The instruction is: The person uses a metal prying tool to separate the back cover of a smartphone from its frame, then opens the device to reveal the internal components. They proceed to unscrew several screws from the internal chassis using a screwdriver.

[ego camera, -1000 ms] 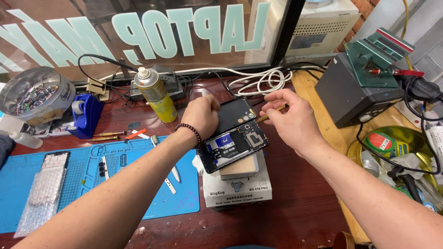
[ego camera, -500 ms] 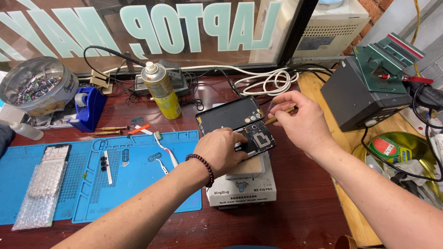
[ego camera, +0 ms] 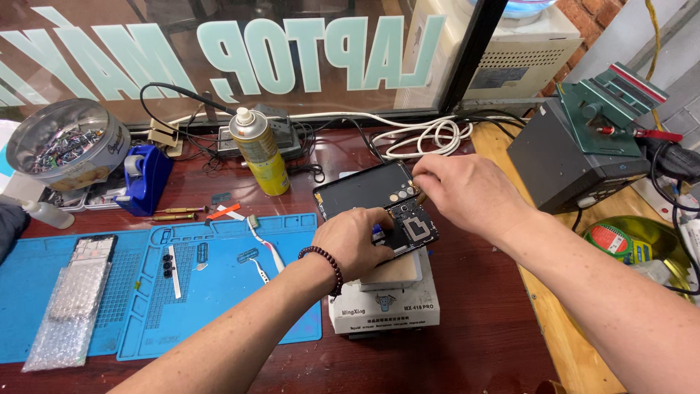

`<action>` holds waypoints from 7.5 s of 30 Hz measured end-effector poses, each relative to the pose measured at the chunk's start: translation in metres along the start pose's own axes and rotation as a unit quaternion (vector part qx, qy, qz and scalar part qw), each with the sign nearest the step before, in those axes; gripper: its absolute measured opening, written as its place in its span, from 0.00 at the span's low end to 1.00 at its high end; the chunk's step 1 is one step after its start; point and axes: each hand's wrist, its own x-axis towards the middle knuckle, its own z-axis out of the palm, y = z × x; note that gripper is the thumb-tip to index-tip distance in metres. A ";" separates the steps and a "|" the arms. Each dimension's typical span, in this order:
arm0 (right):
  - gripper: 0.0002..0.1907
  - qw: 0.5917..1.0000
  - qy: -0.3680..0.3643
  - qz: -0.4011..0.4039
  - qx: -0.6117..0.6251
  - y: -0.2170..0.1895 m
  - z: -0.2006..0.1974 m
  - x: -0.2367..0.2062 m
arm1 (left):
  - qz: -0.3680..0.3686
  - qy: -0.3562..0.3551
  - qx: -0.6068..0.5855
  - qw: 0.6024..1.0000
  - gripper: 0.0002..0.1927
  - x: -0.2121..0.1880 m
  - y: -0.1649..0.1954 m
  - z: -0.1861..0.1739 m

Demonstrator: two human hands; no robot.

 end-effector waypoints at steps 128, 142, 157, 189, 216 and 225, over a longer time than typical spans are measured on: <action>0.09 0.988 0.011 -0.045 0.150 -0.036 0.026 0.005 | 0.011 0.008 0.019 1.000 0.24 -0.004 0.007 0.000; 0.14 0.983 0.014 -0.004 0.183 -0.043 0.032 0.013 | 0.010 0.001 0.003 1.000 0.24 -0.003 0.005 0.001; 0.16 0.984 -0.003 0.000 0.178 -0.039 0.027 0.020 | 0.008 0.024 0.002 1.000 0.27 -0.003 0.004 0.003; 0.15 0.972 -0.037 0.040 0.230 -0.016 0.029 0.021 | -0.025 0.006 0.002 1.000 0.29 -0.004 0.007 0.000; 0.17 0.819 -0.019 0.201 0.538 -0.004 0.006 0.007 | 0.004 0.123 -0.060 0.991 0.09 0.025 0.000 0.000; 0.13 0.911 0.062 0.175 0.368 0.026 0.012 -0.025 | -0.017 0.137 0.009 0.990 0.08 0.059 -0.026 -0.009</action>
